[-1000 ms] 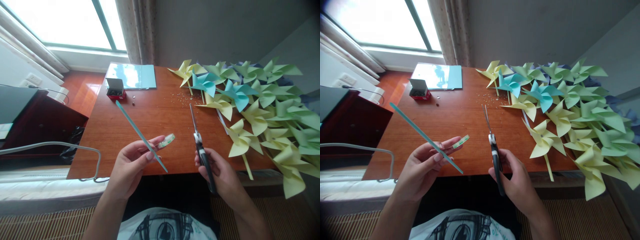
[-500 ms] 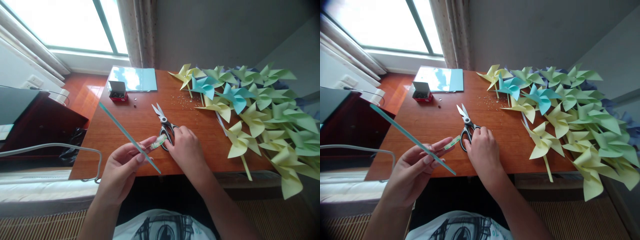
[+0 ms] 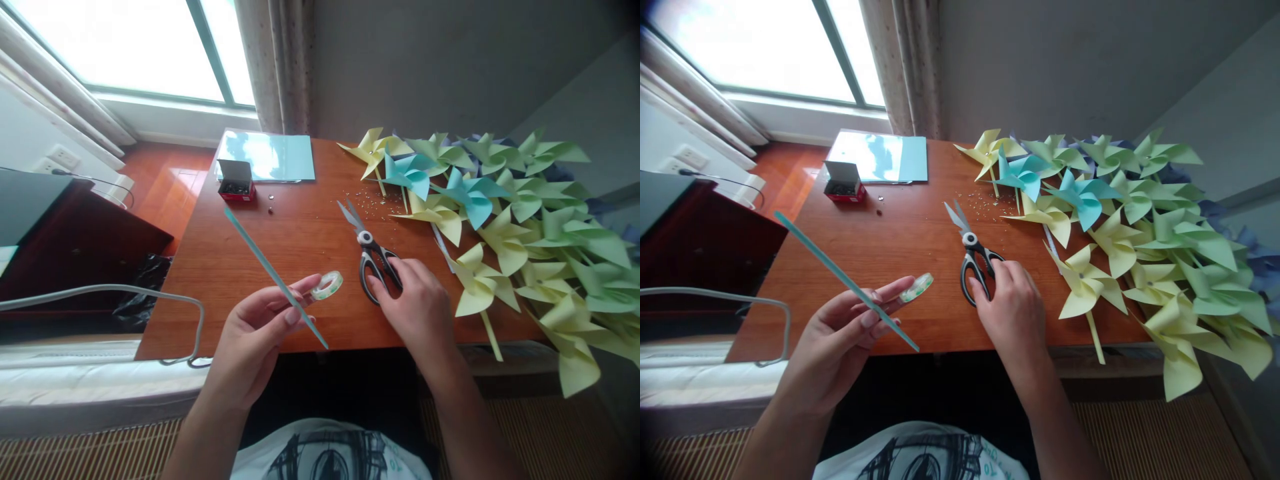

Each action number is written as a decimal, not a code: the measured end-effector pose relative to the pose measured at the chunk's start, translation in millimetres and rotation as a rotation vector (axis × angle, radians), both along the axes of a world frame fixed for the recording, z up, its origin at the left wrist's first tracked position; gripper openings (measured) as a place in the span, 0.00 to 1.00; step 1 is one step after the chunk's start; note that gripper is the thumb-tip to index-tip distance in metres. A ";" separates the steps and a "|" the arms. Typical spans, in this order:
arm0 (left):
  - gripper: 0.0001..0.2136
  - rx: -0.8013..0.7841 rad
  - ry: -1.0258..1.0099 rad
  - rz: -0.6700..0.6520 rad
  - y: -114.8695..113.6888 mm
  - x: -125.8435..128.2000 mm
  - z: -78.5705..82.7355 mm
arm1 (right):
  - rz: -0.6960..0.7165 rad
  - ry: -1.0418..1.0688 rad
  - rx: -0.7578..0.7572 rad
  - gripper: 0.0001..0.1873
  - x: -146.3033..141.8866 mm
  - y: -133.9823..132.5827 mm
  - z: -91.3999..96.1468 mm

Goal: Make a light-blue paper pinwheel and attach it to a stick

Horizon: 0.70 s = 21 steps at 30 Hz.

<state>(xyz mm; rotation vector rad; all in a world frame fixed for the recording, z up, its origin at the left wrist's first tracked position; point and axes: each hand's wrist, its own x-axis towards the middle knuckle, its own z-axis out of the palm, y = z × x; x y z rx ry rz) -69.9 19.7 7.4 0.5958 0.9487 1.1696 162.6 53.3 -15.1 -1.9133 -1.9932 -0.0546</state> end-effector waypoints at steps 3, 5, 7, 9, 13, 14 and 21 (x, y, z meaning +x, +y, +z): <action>0.05 -0.012 -0.014 -0.018 1.9 4.5 -0.5 | -0.040 -0.028 0.025 0.20 28.0 -4.8 -9.0; 0.05 -0.019 -0.020 -0.021 3.1 7.8 -0.5 | -0.037 -0.049 0.019 0.19 38.8 -5.3 -13.9; 0.05 -0.029 -0.029 -0.019 3.9 10.6 -0.2 | -0.024 -0.060 0.006 0.19 43.8 -4.3 -17.3; 0.05 -0.038 -0.036 -0.018 4.0 12.4 0.4 | -0.015 -0.057 -0.003 0.19 45.4 -2.9 -18.7; 0.06 -0.058 -0.031 -0.045 2.9 14.8 1.8 | -0.006 -0.022 0.002 0.19 41.9 -5.6 -10.6; 0.06 -0.067 -0.036 -0.049 2.4 15.6 2.0 | 0.002 0.000 0.018 0.19 38.4 -8.1 -5.9; 0.07 -0.093 -0.019 -0.075 0.9 25.8 2.9 | 0.367 0.339 0.046 0.22 -10.3 -26.8 26.0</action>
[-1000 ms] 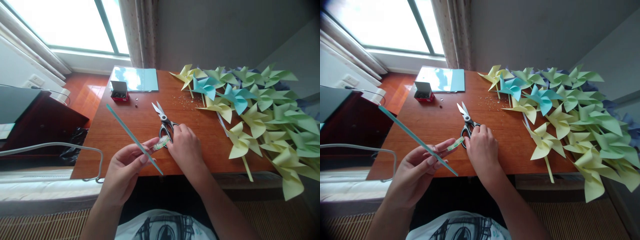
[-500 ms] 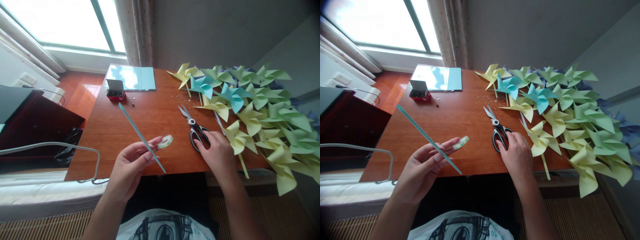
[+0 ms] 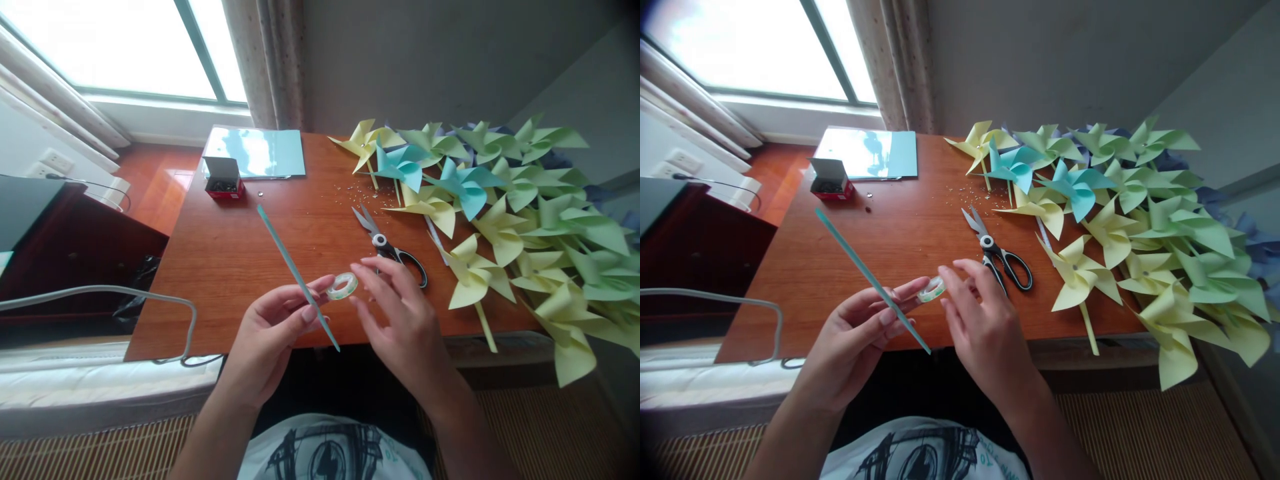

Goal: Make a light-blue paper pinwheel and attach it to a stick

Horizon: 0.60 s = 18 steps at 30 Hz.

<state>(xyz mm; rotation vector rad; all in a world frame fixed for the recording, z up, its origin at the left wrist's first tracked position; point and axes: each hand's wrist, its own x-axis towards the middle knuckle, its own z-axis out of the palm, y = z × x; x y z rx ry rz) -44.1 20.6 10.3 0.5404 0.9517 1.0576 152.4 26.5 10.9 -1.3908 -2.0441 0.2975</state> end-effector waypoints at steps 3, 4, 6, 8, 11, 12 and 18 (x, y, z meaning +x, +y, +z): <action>0.06 0.018 0.006 -0.008 0.4 2.9 1.2 | 0.075 0.032 0.006 0.22 -10.8 0.0 -1.3; 0.06 0.021 0.009 -0.008 0.5 3.2 1.7 | 0.073 0.037 0.007 0.21 -11.8 0.4 -2.7; 0.06 0.025 0.008 -0.017 0.5 2.9 2.7 | 0.053 0.049 0.003 0.20 -11.5 0.9 -4.8; 0.06 0.032 0.002 -0.024 0.0 2.3 3.8 | 0.032 0.071 -0.004 0.18 -10.8 0.9 -5.3; 0.05 0.035 0.013 -0.041 -1.8 2.6 6.4 | 0.001 0.108 -0.027 0.17 -12.6 0.1 -3.9; 0.06 0.034 0.020 -0.047 -2.6 3.4 7.4 | -0.015 0.116 -0.036 0.17 -14.1 -0.1 -3.4; 0.05 0.051 0.051 0.000 -8.8 13.1 13.8 | -0.116 0.118 -0.043 0.13 -23.1 1.1 -2.3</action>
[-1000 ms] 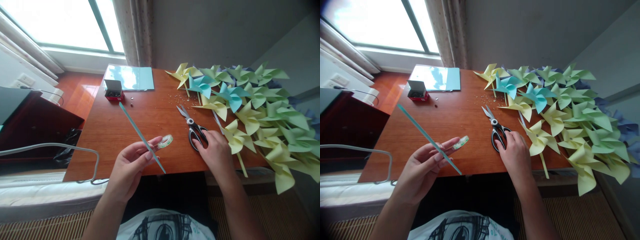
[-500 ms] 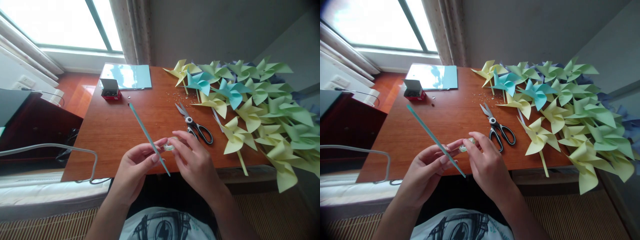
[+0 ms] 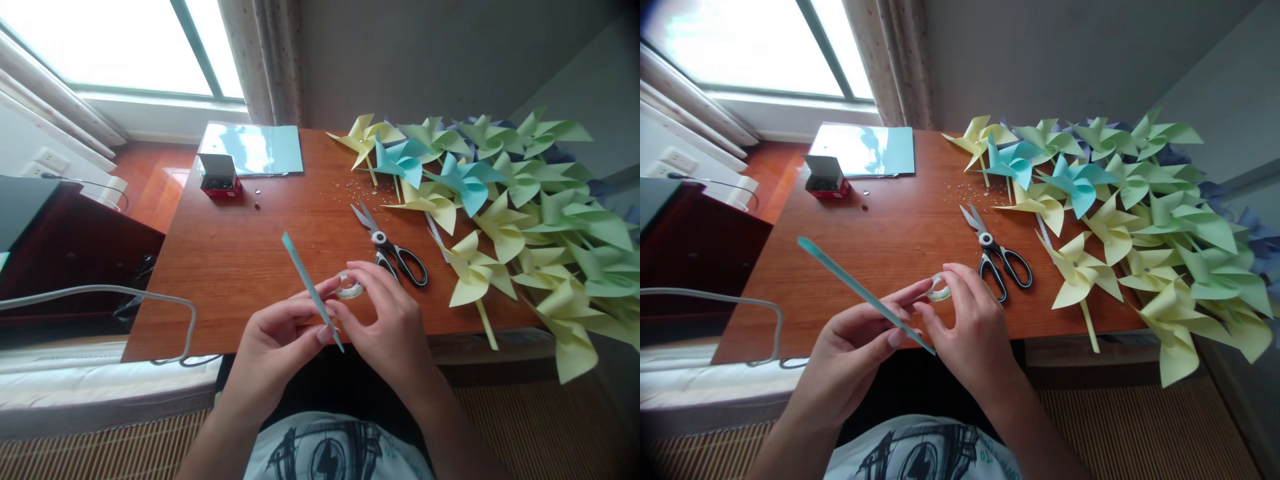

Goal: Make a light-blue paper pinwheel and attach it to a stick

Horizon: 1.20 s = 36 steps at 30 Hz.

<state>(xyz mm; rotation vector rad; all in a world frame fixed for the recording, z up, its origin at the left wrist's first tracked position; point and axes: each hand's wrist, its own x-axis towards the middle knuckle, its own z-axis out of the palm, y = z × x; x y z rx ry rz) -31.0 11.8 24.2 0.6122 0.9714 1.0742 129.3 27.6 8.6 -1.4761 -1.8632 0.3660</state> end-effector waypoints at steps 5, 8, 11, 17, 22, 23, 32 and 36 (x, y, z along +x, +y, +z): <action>0.05 0.000 0.021 0.008 -1.0 0.6 0.7 | 0.022 0.060 -0.025 0.10 4.2 1.3 2.3; 0.05 0.001 0.023 0.000 0.4 -2.6 -1.1 | 0.069 0.146 -0.098 0.11 10.4 1.9 5.3; 0.05 0.010 0.016 -0.021 1.5 -5.4 -3.6 | 0.097 0.220 -0.180 0.12 16.2 2.8 7.4; 0.05 0.022 0.023 -0.036 2.2 -8.7 -7.9 | 0.151 0.339 -0.306 0.12 24.9 5.2 6.7; 0.05 0.019 0.004 -0.049 1.5 -9.8 -10.9 | 0.210 0.379 -0.378 0.13 32.1 7.0 7.8; 0.05 0.021 0.000 -0.048 1.2 -9.9 -11.1 | 0.223 0.383 -0.385 0.14 33.5 7.2 8.2; 0.05 0.005 -0.007 -0.047 4.1 -11.0 -7.3 | 0.290 0.474 -0.438 0.11 39.9 9.2 9.0; 0.05 -0.039 -0.029 -0.048 6.3 -12.5 -7.6 | 0.304 0.540 -0.503 0.11 40.5 9.5 10.7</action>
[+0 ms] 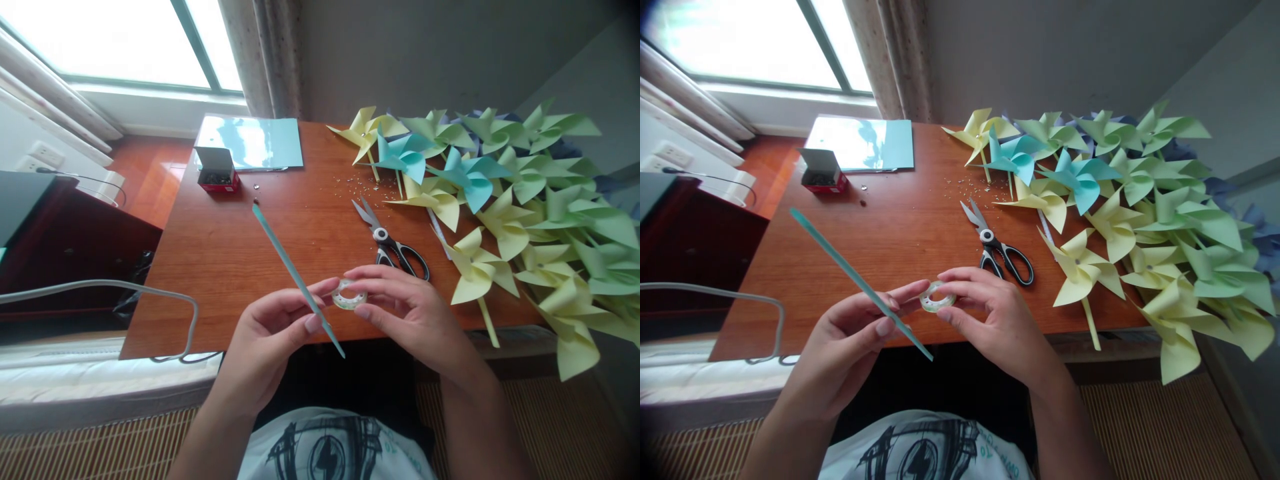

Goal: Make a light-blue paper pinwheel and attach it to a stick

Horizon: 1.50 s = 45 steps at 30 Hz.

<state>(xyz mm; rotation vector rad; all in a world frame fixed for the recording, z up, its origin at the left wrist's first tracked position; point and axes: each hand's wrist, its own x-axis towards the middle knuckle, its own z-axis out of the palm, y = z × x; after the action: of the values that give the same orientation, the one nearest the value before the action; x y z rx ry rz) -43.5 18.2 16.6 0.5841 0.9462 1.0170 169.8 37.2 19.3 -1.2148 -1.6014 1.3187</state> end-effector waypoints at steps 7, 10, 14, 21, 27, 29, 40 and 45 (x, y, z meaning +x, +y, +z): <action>0.06 -0.016 -0.057 -0.019 2.0 -4.8 -3.7 | 0.036 0.064 -0.069 0.10 2.0 1.8 -2.8; 0.06 -0.043 -0.073 -0.036 2.4 -6.8 -3.6 | 0.018 0.087 -0.065 0.07 1.3 4.6 -7.8; 0.06 -0.073 -0.106 -0.046 2.3 -8.2 -3.0 | -0.005 0.069 -0.020 0.04 -1.7 7.6 -12.4; 0.07 -0.064 -0.106 0.086 8.1 -15.4 -10.5 | -0.092 0.111 -0.006 0.04 -11.0 10.0 -12.0; 0.08 -0.009 -0.040 0.263 19.6 -22.2 -21.3 | -0.168 -0.034 0.218 0.04 -35.6 50.4 -12.1; 0.09 0.019 0.010 0.252 19.9 -19.5 -22.7 | -0.144 -0.173 0.308 0.05 -51.0 75.9 -13.7; 0.07 0.038 0.027 0.282 14.3 -17.9 -28.3 | 0.055 -0.924 0.567 0.11 -119.4 178.7 -31.4; 0.06 0.038 0.014 0.284 16.4 -18.2 -29.3 | 0.063 -0.926 0.571 0.10 -120.1 187.2 -33.7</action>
<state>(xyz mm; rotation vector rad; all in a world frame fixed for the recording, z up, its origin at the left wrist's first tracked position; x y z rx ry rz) -61.8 34.6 -12.7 0.4975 1.0431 1.2878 49.7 224.4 -14.3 -1.4727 -2.4261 0.2078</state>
